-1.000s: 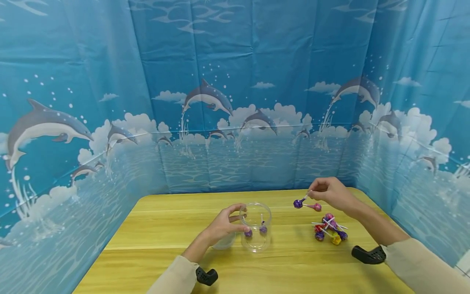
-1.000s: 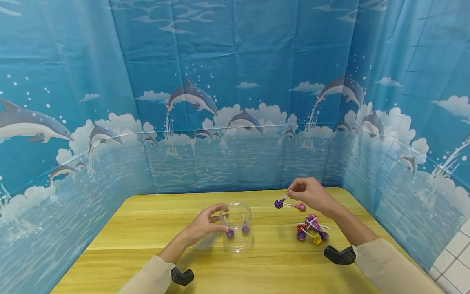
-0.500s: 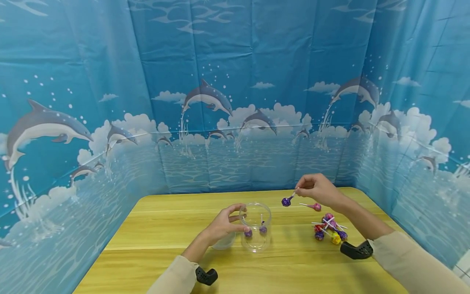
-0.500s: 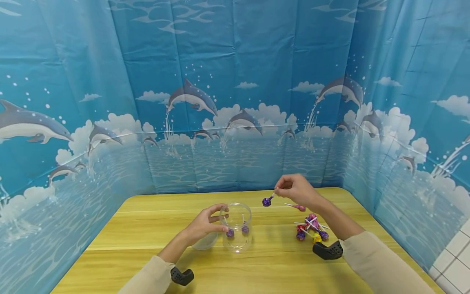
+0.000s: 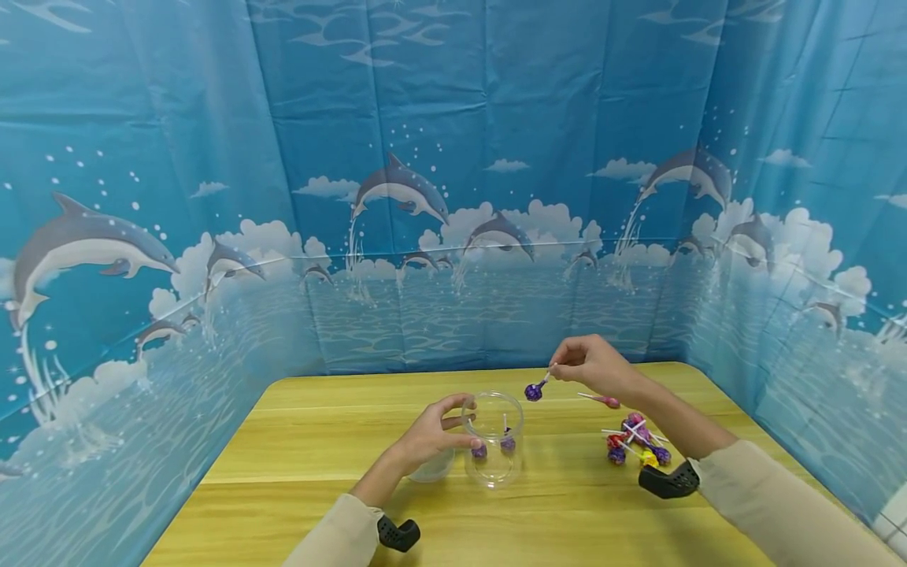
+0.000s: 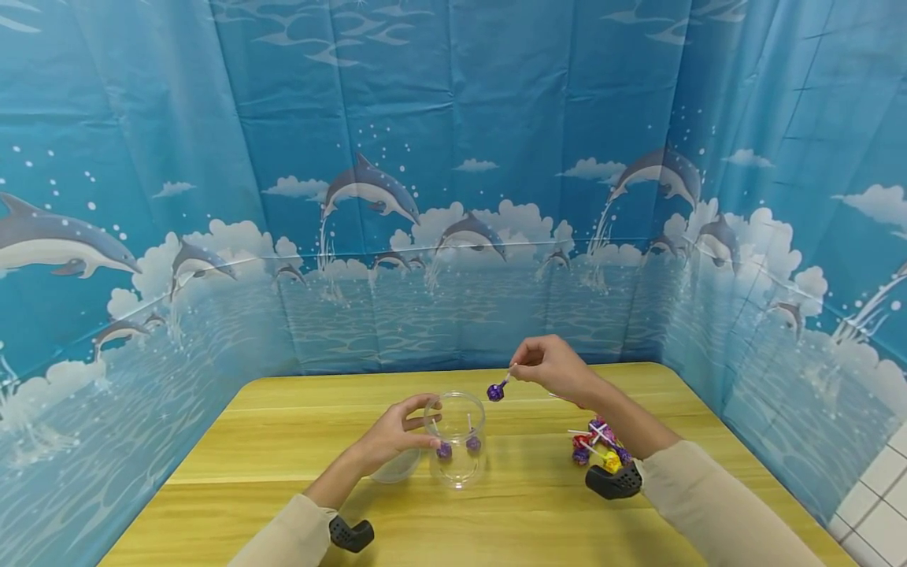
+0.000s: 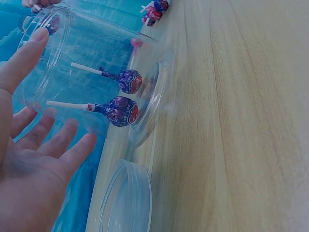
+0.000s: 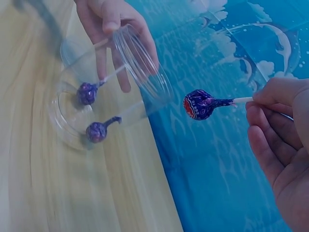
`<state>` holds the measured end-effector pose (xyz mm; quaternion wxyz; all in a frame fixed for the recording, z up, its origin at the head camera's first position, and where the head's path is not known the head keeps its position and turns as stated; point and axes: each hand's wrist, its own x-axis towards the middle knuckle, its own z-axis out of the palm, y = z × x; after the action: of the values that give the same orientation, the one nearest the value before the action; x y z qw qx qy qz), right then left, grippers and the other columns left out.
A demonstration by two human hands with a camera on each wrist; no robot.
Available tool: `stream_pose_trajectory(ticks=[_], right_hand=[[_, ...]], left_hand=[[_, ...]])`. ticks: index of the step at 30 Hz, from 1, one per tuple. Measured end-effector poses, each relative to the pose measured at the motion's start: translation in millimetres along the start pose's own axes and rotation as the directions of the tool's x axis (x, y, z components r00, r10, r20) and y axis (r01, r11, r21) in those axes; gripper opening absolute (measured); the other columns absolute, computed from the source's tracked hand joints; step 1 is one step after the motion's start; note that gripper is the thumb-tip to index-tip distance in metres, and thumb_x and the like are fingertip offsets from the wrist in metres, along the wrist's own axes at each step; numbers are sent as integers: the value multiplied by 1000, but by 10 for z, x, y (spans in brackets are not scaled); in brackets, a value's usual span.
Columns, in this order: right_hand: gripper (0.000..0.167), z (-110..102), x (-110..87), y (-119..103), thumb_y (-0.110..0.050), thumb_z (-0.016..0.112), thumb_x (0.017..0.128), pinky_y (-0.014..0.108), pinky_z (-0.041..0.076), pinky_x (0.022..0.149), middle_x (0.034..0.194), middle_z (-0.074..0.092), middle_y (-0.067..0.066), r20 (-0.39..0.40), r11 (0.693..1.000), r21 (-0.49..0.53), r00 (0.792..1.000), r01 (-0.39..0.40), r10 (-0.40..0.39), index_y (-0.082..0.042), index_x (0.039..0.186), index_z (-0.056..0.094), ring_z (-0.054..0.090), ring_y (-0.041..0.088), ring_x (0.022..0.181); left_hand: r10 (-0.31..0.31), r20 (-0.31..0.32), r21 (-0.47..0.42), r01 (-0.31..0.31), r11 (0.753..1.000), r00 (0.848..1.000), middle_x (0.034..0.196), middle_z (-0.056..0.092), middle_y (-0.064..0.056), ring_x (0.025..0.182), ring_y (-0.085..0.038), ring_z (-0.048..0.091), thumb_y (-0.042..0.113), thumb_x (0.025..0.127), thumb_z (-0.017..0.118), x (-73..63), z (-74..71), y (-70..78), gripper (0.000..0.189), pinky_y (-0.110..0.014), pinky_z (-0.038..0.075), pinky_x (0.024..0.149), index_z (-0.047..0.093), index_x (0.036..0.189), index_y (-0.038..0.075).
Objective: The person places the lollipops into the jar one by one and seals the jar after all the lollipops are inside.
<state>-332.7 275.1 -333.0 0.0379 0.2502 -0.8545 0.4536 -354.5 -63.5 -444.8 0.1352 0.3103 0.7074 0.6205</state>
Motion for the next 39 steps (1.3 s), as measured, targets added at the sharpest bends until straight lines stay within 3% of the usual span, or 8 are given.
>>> stream_pose_trajectory(ticks=[11, 18, 25, 31, 39], right_hand=[[11, 269, 153, -146, -10, 70, 100, 40, 58, 83, 97, 72, 10, 84, 996, 87, 996, 22, -30, 1, 101, 72, 69, 28, 93], [10, 490, 234, -136, -9, 70, 100, 41, 59, 84, 96, 73, 9, 149, 996, 74, 987, 57, -67, 1, 100, 72, 70, 30, 94], [10, 715, 284, -122, -9, 71, 99, 37, 59, 82, 92, 74, 3, 201, 996, 37, 976, 83, -88, 1, 97, 74, 72, 22, 90], [8, 856, 320, -110, -7, 73, 98, 33, 60, 76, 88, 72, -1, 239, 990, -19, 962, 138, -129, -4, 91, 76, 72, 19, 84], [5, 977, 361, -137, -4, 73, 96, 29, 60, 72, 88, 72, -4, 333, 971, -65, 922, 230, -196, -3, 92, 76, 72, 15, 81]], left_hand=[[-12, -5, -9, 12, 1000, 1000, 148, 49, -10, 141, -38, 46, 17, 94, 81, 0, -3, -2, 71, -43, 53, 101, 46, 154, 10], [-21, -15, 18, 22, 1000, 1000, 148, 49, -9, 140, -38, 47, 14, 96, 77, 6, 1, 2, 70, -45, 51, 103, 42, 157, 7], [-19, -10, 4, 19, 1000, 1000, 149, 48, -11, 140, -39, 46, 17, 95, 79, 7, 1, -4, 72, -45, 52, 102, 43, 157, 9], [-10, -9, 10, 10, 1000, 1000, 153, 44, -14, 140, -39, 46, 20, 94, 80, 12, 1, -19, 73, -45, 53, 101, 43, 156, 9], [-12, -10, 13, 12, 1000, 1000, 158, 39, -18, 140, -39, 46, 24, 94, 81, 12, -5, -27, 76, -45, 54, 100, 42, 158, 10]])
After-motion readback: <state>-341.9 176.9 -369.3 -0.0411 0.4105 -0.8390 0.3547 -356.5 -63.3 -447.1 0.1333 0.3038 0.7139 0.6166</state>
